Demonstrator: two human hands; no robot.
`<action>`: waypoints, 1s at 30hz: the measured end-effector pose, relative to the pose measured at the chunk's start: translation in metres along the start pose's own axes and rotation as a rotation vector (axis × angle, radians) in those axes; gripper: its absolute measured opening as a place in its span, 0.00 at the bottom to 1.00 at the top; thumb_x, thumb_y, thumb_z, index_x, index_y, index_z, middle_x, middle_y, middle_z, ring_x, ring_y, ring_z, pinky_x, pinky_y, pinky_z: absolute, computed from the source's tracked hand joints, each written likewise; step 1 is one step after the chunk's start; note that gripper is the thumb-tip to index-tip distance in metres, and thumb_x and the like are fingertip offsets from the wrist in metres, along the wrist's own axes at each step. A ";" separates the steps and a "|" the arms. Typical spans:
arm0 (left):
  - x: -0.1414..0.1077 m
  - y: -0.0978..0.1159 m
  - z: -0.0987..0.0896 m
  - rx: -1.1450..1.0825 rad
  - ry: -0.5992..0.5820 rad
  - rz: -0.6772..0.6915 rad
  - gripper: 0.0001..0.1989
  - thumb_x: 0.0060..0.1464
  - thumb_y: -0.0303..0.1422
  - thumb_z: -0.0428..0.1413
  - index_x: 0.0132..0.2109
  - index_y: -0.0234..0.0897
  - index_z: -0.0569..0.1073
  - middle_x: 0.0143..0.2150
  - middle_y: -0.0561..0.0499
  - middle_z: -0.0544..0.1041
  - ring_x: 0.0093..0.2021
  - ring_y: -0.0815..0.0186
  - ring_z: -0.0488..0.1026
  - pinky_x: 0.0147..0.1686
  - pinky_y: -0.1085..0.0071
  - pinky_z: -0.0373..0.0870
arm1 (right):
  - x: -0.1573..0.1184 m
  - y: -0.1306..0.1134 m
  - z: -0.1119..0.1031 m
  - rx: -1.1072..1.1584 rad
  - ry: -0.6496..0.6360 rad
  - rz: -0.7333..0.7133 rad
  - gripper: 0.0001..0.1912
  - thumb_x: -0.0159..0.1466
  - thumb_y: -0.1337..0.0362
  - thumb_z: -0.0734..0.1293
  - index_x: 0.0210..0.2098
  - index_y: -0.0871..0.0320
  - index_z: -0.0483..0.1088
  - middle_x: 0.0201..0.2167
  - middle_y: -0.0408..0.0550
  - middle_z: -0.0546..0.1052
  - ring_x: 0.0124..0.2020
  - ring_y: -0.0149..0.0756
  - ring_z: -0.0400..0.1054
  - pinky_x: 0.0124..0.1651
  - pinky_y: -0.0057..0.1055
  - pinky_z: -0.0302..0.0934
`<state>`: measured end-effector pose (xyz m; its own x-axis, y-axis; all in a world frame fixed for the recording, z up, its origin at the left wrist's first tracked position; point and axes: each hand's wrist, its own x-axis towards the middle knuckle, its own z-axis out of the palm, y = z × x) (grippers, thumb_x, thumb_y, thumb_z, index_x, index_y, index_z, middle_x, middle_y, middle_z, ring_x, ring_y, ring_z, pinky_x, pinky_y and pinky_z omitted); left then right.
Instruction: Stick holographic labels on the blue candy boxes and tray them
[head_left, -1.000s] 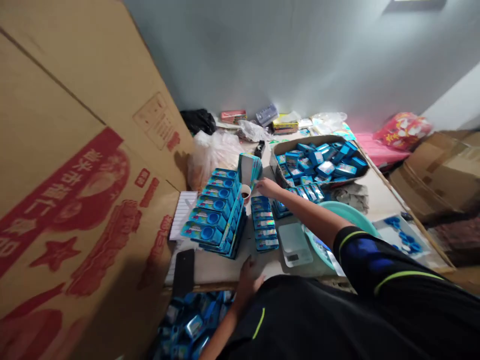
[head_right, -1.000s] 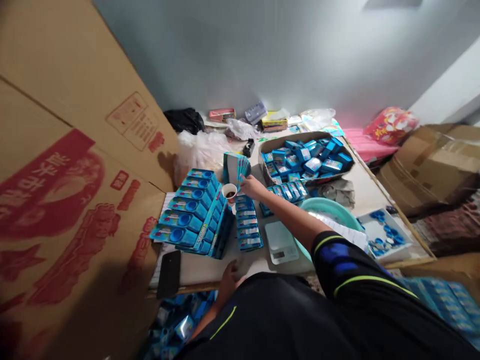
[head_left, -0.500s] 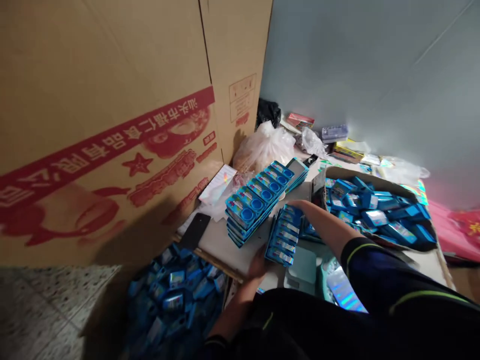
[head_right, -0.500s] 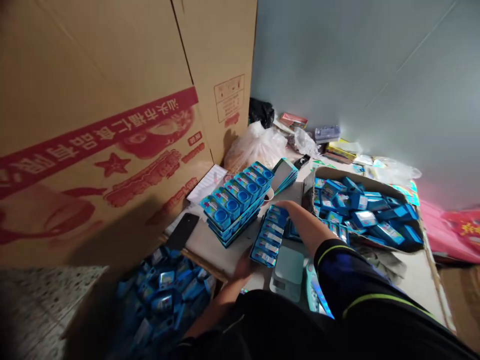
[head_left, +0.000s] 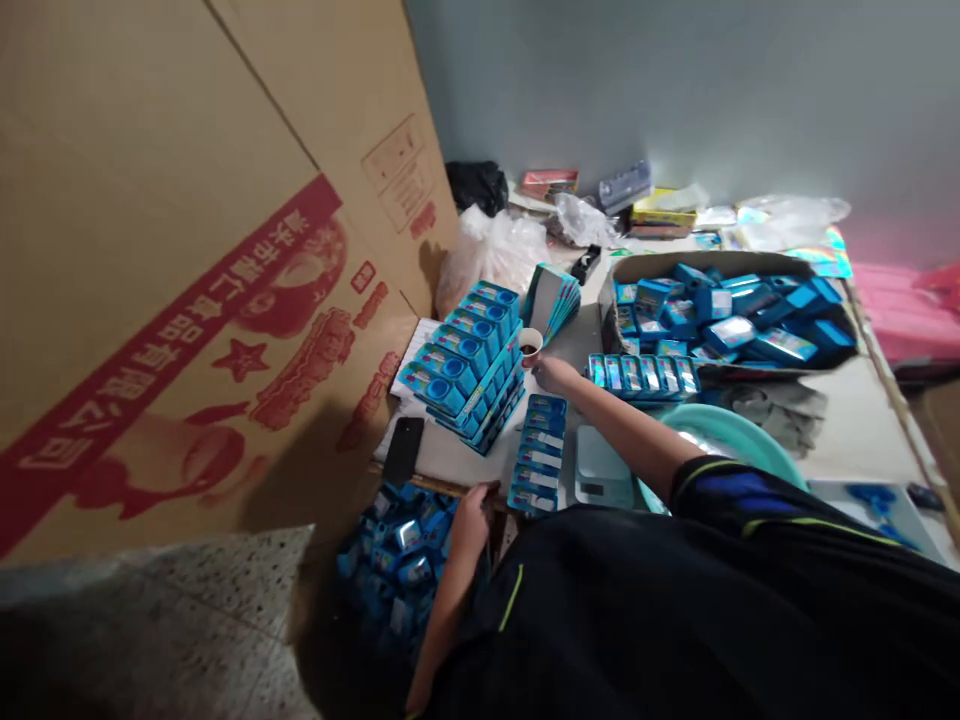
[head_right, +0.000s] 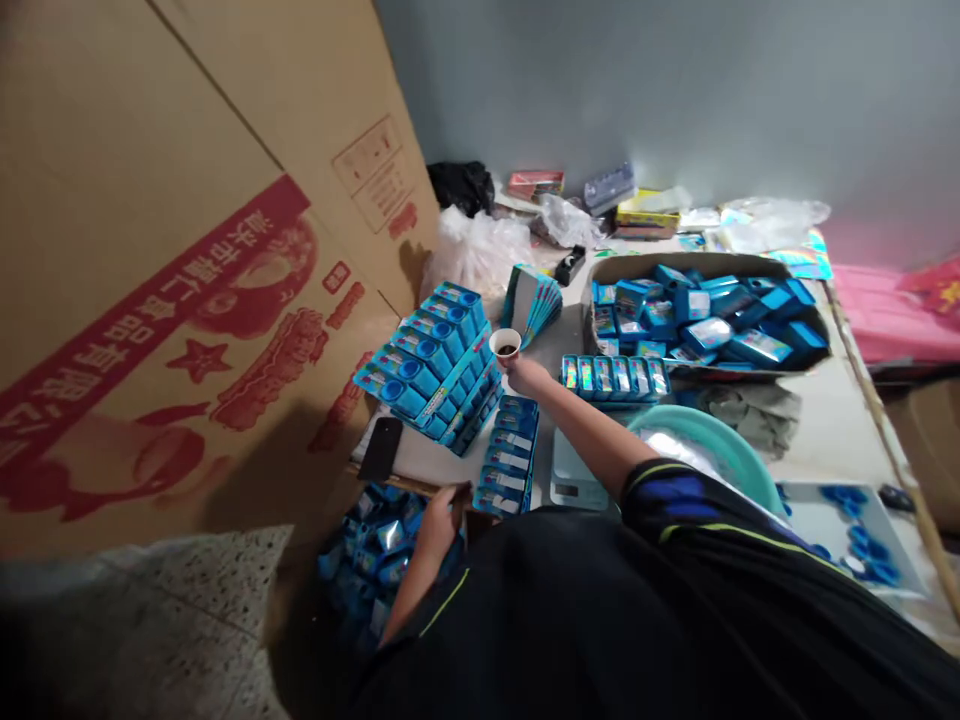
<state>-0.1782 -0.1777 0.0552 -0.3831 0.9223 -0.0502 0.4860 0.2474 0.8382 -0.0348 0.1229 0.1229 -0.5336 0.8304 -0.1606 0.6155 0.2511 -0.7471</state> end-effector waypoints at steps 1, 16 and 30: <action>0.006 0.009 -0.009 -0.022 0.028 0.016 0.12 0.57 0.38 0.54 0.41 0.42 0.81 0.42 0.43 0.83 0.45 0.53 0.81 0.48 0.55 0.78 | -0.007 0.004 -0.008 0.020 0.047 0.002 0.12 0.71 0.61 0.65 0.51 0.58 0.75 0.50 0.52 0.77 0.50 0.43 0.73 0.54 0.43 0.69; 0.131 0.148 0.057 -0.774 -0.170 -0.121 0.23 0.48 0.52 0.65 0.40 0.37 0.74 0.33 0.51 0.79 0.37 0.61 0.80 0.44 0.63 0.76 | -0.112 0.002 -0.042 0.708 0.105 -0.323 0.24 0.64 0.65 0.66 0.60 0.58 0.64 0.31 0.41 0.72 0.35 0.32 0.68 0.43 0.32 0.65; 0.137 0.106 0.068 0.255 0.110 0.349 0.10 0.57 0.38 0.60 0.33 0.37 0.81 0.48 0.39 0.75 0.52 0.51 0.72 0.55 0.55 0.69 | -0.105 0.060 0.010 0.622 0.096 0.050 0.30 0.60 0.64 0.69 0.59 0.58 0.58 0.23 0.34 0.70 0.28 0.33 0.68 0.37 0.30 0.61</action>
<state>-0.1257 -0.0052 0.1005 -0.2366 0.9299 0.2816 0.7741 0.0053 0.6330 0.0528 0.0461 0.0885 -0.4404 0.8820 -0.1675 0.1700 -0.1012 -0.9802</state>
